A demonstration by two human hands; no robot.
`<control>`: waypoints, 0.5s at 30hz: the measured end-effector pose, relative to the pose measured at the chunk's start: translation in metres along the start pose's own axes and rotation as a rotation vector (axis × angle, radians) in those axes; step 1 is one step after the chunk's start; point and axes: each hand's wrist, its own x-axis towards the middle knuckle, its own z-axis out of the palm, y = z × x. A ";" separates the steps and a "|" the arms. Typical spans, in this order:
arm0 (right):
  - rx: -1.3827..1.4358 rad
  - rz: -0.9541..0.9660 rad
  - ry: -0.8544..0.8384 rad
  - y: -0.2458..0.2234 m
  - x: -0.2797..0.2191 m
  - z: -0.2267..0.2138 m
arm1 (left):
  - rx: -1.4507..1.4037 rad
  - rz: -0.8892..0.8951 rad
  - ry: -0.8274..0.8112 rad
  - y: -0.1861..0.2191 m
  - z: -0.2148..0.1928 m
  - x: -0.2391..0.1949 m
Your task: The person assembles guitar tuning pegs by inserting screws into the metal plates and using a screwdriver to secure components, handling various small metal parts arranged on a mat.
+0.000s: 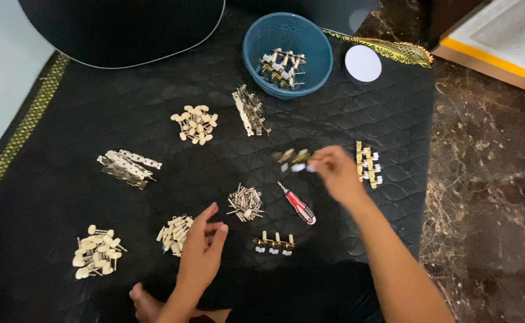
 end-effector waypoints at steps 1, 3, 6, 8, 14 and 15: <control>-0.003 0.002 0.003 0.051 0.022 -0.006 | -0.002 0.001 -0.004 -0.001 0.001 0.000; 0.322 -0.046 0.315 0.154 0.054 -0.005 | 0.026 0.044 -0.032 -0.003 0.003 -0.001; 0.162 0.262 0.472 0.162 0.048 -0.032 | 0.055 0.072 -0.077 -0.006 0.005 0.000; 0.127 0.265 0.484 0.126 0.029 -0.040 | 0.064 0.052 -0.089 0.001 0.003 -0.003; -0.364 -0.023 0.345 0.174 0.037 -0.026 | 0.095 0.074 -0.085 -0.008 0.006 -0.001; -0.482 0.101 0.213 0.171 0.037 -0.020 | 0.116 0.087 -0.092 -0.010 0.006 0.000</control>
